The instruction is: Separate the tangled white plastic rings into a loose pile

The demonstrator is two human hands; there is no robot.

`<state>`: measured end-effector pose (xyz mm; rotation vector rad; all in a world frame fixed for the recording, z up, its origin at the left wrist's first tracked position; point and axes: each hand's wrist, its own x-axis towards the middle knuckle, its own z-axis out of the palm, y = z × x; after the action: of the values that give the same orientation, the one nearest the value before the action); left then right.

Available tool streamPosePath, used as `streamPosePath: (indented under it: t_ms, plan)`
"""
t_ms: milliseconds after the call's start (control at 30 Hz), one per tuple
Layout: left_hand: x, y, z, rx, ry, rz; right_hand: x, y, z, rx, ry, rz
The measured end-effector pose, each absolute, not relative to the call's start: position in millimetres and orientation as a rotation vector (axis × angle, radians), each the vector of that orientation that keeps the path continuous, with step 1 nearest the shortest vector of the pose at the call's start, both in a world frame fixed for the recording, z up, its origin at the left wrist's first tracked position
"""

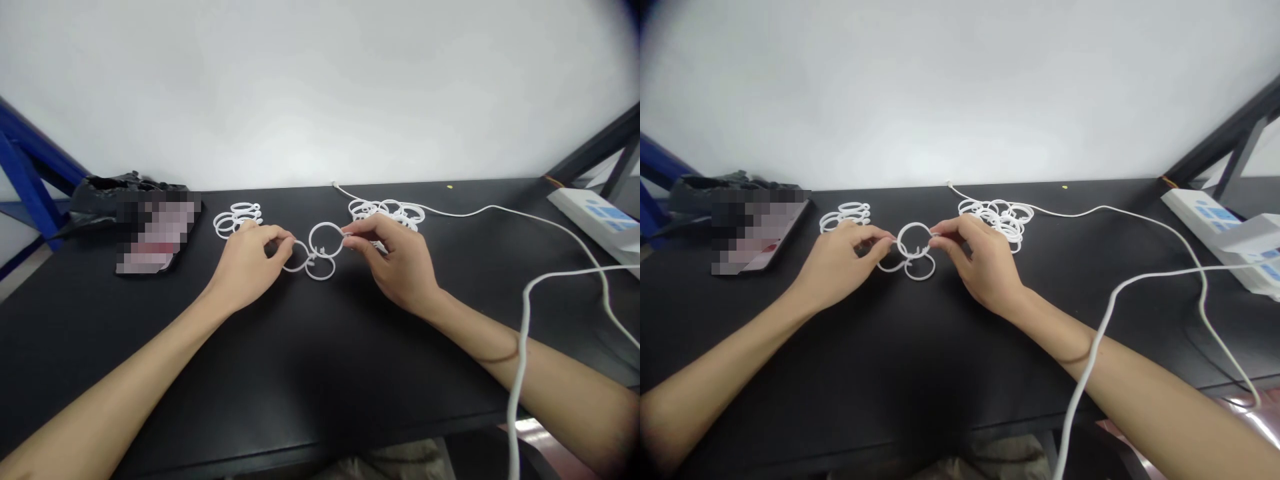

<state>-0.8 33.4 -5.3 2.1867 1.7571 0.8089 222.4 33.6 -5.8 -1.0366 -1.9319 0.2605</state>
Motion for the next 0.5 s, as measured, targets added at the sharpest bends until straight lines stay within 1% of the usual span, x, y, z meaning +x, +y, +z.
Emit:
streamPosePath:
  t_ms: [133,233,500]
  plan:
    - [4,23,-1,2.514,1.512,0.897,223,34,-6,-1.032,-1.957,0.281]
    - [8,17,-1,2.644,1.318,0.877,223,33,-6,-1.004,-2.003,0.273]
    - [13,20,-8,2.675,1.305,0.924,223,31,-6,-0.906,-2.107,0.235]
